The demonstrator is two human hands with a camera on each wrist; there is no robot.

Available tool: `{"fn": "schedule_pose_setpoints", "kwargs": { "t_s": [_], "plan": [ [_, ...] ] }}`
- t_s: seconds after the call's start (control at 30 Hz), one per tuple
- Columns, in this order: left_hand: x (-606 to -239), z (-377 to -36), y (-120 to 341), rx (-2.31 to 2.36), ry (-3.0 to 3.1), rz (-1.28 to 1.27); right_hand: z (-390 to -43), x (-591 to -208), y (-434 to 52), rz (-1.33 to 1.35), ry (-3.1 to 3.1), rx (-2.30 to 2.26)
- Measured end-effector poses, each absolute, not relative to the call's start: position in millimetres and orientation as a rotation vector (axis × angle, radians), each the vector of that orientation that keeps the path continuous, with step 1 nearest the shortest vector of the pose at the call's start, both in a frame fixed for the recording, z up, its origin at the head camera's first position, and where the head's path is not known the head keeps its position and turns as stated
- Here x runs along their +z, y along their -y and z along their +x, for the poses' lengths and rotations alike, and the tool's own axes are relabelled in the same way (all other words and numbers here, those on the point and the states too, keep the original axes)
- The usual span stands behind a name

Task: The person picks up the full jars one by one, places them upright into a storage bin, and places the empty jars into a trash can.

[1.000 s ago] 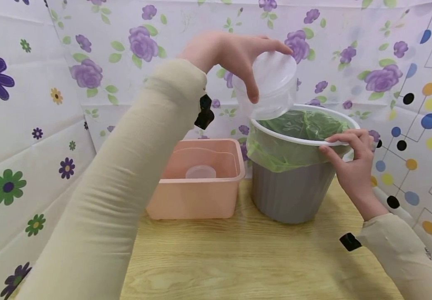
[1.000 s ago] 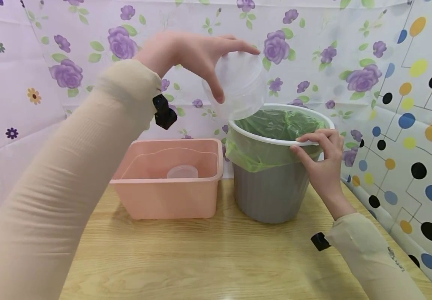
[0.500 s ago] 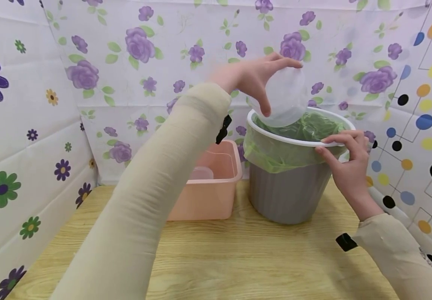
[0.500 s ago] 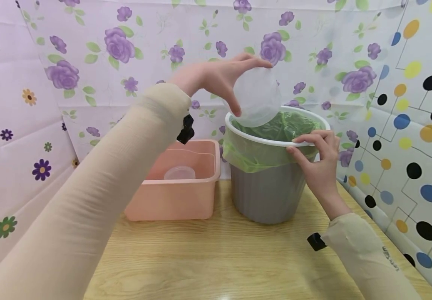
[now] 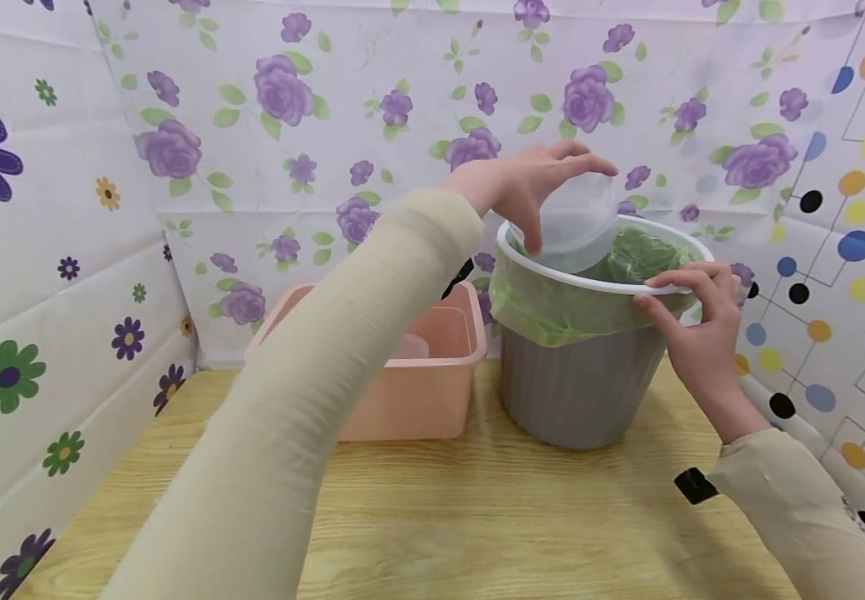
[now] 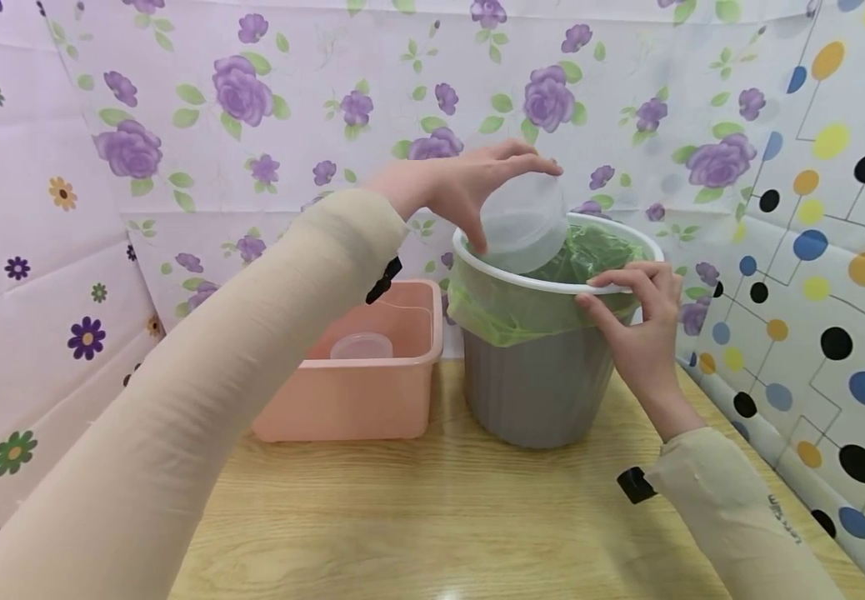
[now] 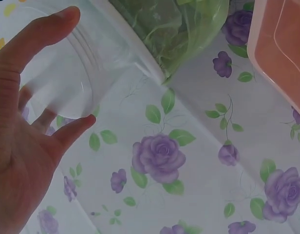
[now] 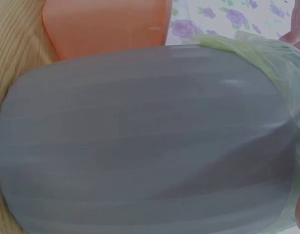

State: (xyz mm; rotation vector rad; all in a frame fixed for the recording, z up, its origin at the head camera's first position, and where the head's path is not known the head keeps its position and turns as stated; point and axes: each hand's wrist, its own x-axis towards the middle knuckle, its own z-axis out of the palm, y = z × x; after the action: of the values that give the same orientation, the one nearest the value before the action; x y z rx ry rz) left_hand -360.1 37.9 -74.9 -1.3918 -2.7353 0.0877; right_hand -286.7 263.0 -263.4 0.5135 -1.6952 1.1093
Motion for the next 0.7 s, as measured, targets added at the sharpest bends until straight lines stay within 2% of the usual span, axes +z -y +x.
{"fn": "schedule_pose_setpoints", "kwargs": {
  "t_s": [0.7],
  "plan": [
    [-71, -354, -53, 0.208, 2.858, -1.35, -289, -264, -264, 0.498, 1.693, 1.12]
  ]
}}
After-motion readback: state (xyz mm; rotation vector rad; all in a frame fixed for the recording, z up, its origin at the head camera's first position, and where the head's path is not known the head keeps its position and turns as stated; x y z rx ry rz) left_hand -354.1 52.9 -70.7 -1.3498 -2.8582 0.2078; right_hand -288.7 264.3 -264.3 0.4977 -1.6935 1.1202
